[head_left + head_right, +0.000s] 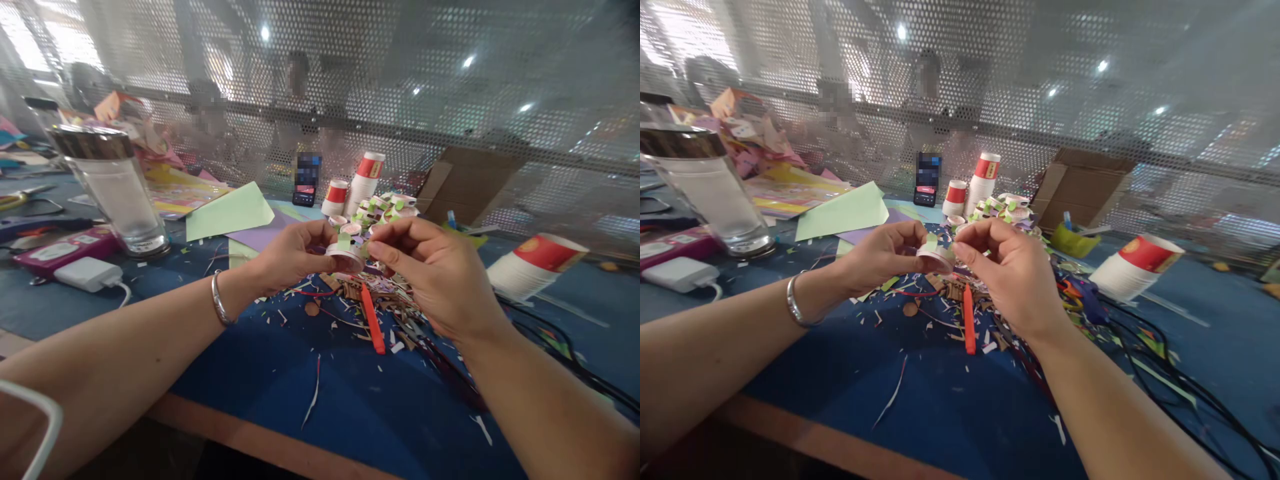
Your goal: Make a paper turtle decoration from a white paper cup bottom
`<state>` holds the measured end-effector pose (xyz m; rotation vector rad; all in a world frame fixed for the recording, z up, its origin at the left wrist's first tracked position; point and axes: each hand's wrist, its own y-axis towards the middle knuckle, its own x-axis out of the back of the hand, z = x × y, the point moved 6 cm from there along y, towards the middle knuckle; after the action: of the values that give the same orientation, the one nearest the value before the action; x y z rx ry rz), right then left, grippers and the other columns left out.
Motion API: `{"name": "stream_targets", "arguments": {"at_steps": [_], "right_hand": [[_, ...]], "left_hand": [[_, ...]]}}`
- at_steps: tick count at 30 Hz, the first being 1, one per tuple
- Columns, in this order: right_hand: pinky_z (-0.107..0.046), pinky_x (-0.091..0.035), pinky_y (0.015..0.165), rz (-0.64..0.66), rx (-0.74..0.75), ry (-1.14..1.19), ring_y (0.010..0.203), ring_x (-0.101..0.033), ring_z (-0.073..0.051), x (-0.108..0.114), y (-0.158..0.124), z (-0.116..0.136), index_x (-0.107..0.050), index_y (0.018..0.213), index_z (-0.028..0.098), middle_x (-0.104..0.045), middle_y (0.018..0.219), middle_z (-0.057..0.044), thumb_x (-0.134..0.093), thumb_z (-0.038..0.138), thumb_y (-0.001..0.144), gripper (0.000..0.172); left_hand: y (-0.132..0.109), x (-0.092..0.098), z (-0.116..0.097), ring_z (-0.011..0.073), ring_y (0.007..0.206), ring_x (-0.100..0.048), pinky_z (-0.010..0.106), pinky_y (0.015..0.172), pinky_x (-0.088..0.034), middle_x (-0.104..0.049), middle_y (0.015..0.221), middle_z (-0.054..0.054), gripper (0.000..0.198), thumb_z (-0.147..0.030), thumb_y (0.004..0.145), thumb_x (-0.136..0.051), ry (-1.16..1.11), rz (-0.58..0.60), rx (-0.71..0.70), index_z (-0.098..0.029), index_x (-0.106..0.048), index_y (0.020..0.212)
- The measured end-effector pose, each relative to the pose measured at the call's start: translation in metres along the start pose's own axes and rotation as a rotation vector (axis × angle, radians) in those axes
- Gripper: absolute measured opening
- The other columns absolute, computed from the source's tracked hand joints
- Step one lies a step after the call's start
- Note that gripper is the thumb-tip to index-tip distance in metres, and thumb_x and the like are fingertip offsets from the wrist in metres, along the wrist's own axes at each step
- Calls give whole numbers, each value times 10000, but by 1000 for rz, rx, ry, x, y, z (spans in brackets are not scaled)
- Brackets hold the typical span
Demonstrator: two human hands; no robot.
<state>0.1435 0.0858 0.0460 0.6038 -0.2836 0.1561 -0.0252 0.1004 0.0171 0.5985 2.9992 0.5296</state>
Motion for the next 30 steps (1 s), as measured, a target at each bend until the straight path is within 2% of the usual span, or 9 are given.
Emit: {"name": "stream_targets", "arguments": {"at_steps": [7,20,30], "right_hand": [[-247,-486,656,21,10,-66,741,-613,-102,-3,-1,2,-717,905,228,-679,846,20,-766,312,845,114],[-268,-468,633,31,11,-100,729,-591,-123,-5,-2,5,-695,908,217,-657,831,5,-736,296,862,101],[-240,-474,634,77,0,-83,718,-595,-104,-5,-3,4,-694,931,222,-662,836,17,-743,335,865,140]], "left_hand": [[0,-1,2,95,723,-609,270,752,-487,-587,741,-39,274,-155,672,-774,-26,20,19,-166,-517,766],[-2,-1,1,80,688,-568,260,714,-454,-542,719,-54,271,-146,680,-769,-22,0,30,-166,-510,758],[-2,-1,4,81,707,-589,256,716,-453,-572,754,-44,283,-187,707,-796,-57,39,43,-155,-528,793]]}}
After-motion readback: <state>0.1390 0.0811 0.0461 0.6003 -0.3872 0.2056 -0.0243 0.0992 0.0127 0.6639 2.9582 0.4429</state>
